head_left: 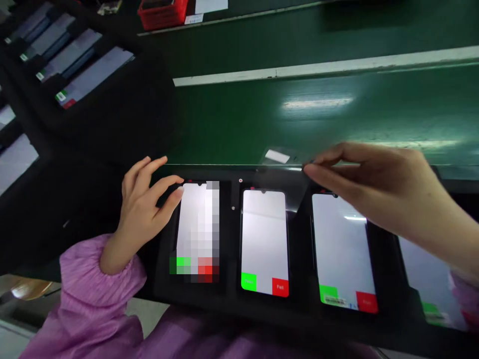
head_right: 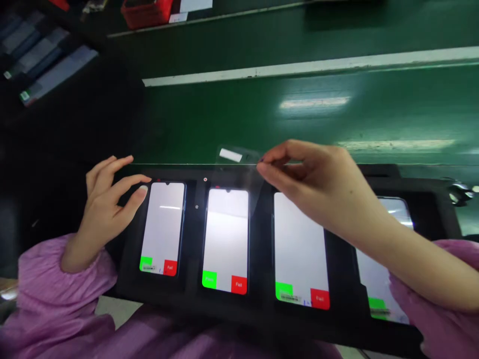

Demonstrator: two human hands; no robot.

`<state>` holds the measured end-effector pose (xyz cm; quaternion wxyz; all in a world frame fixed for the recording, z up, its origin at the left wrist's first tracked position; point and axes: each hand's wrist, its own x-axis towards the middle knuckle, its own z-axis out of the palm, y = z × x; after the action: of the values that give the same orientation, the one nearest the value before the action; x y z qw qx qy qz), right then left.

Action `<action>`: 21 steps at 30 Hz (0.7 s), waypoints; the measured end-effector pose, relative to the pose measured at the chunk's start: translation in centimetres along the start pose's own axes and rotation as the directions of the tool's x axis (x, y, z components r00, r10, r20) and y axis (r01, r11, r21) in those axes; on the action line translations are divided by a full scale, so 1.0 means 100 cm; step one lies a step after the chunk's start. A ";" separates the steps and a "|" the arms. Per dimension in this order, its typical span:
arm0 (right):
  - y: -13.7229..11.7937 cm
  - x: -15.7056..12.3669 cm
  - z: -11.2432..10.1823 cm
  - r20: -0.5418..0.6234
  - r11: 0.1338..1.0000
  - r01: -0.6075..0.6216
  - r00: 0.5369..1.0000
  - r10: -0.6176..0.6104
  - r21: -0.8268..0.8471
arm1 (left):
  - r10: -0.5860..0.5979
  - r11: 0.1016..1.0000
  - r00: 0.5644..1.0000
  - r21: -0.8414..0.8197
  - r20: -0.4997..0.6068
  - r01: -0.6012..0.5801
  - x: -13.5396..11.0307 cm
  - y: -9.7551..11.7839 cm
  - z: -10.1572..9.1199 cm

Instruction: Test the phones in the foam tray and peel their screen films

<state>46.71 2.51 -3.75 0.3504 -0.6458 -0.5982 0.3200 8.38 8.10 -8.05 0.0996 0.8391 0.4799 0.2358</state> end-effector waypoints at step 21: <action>-0.017 -0.060 0.022 0.024 0.955 0.163 0.986 -0.162 -0.247 | 0.119 0.992 0.989 0.021 0.094 -0.121 0.038 0.003 0.008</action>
<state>43.51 -3.25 -3.55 0.2909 -0.6324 -0.6853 0.2139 10.65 11.25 -7.46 0.0964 0.8777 0.4266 0.1961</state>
